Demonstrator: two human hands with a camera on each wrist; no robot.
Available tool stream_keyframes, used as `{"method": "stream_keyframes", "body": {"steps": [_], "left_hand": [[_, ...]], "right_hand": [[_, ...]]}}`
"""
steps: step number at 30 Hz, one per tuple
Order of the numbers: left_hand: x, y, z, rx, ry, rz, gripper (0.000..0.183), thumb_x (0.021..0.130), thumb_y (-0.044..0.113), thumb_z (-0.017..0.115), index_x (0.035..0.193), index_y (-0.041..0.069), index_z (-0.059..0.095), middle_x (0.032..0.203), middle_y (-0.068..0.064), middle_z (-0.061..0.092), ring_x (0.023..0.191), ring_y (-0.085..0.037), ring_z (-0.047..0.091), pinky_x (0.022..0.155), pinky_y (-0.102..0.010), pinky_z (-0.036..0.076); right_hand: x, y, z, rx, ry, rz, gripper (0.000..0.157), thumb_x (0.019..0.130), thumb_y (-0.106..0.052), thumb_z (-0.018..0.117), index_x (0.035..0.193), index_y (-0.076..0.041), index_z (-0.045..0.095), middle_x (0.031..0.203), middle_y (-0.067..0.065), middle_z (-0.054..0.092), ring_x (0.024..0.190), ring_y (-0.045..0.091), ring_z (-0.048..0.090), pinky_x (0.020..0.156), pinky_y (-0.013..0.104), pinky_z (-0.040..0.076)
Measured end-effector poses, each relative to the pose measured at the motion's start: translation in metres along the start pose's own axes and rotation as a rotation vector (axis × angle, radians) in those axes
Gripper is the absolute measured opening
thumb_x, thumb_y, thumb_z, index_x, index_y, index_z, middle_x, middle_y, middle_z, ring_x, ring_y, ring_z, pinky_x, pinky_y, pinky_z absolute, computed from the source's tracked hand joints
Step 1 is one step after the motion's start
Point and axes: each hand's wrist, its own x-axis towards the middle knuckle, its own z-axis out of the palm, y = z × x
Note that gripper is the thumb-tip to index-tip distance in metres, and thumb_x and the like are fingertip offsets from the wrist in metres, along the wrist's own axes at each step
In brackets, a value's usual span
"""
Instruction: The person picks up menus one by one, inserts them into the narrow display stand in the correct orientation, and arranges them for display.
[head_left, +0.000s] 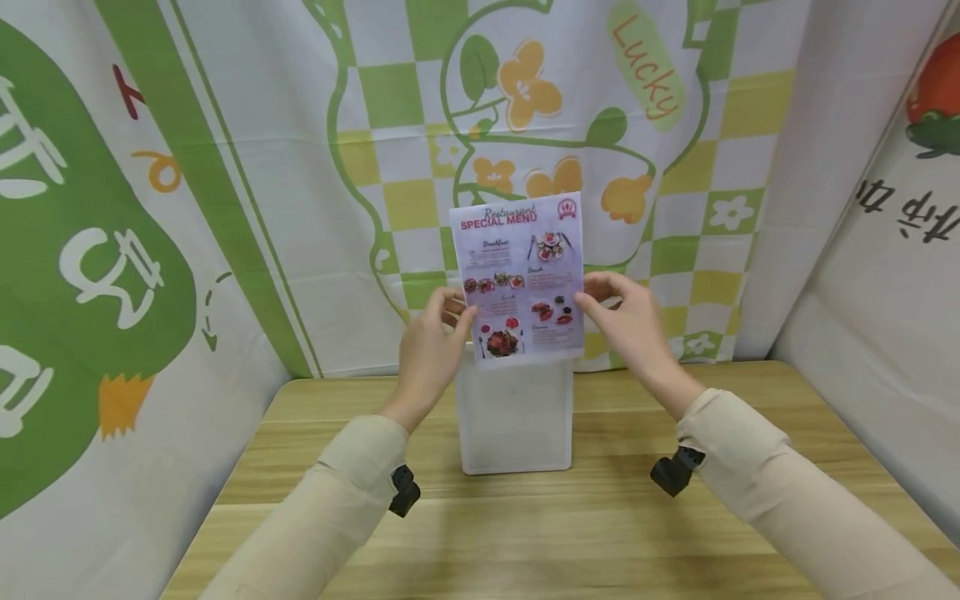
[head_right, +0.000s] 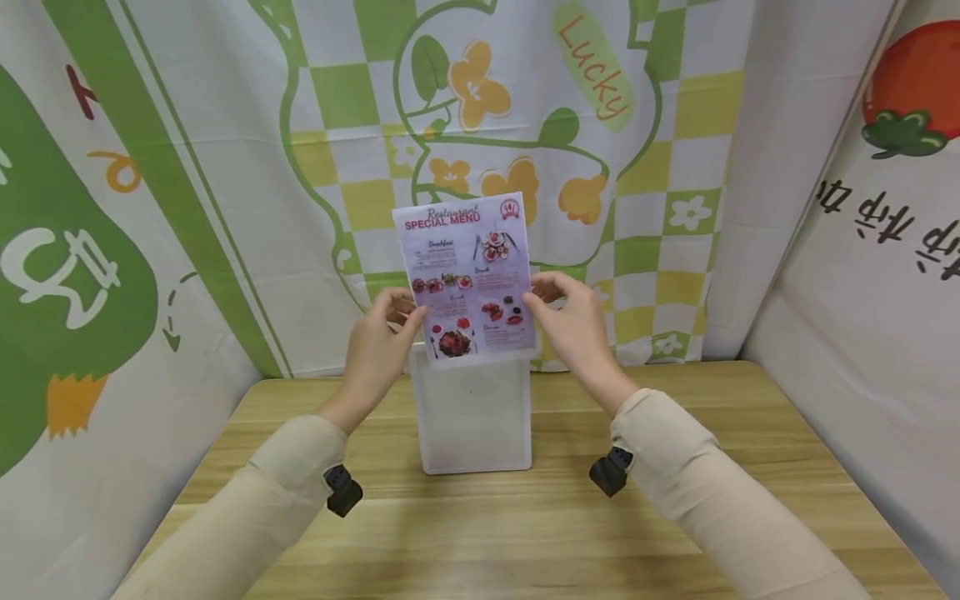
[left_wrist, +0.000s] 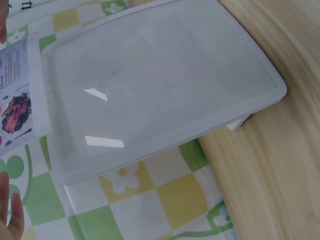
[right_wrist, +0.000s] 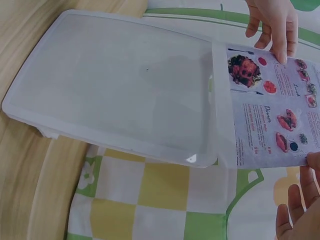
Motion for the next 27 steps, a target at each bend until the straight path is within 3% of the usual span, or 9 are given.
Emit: {"method": "stream_keyframes", "body": {"steps": [12,27], "left_hand": [[0.023,-0.004,0.003,-0.037,0.013,-0.064,0.024,0.099,0.029,0.063,0.113,0.010,0.062,0.101,-0.003,0.071,0.089,-0.020,0.063,0.074,-0.038,0.048],[0.029,-0.008,0.001,-0.045,0.035,-0.085,0.022,0.099,0.030,0.063,0.107,0.010,0.062,0.100,-0.004,0.070,0.090,-0.022,0.062,0.076,-0.040,0.047]], "right_hand": [[0.020,-0.004,0.009,0.066,0.070,-0.002,0.026,0.095,-0.015,0.068,0.118,-0.002,0.067,0.102,0.011,0.066,0.094,0.020,0.057,0.076,0.026,0.047],[0.036,-0.011,0.013,0.077,0.086,-0.056,0.023,0.094,-0.009,0.068,0.115,0.000,0.068,0.101,0.013,0.067,0.090,0.018,0.057,0.074,0.025,0.047]]}}
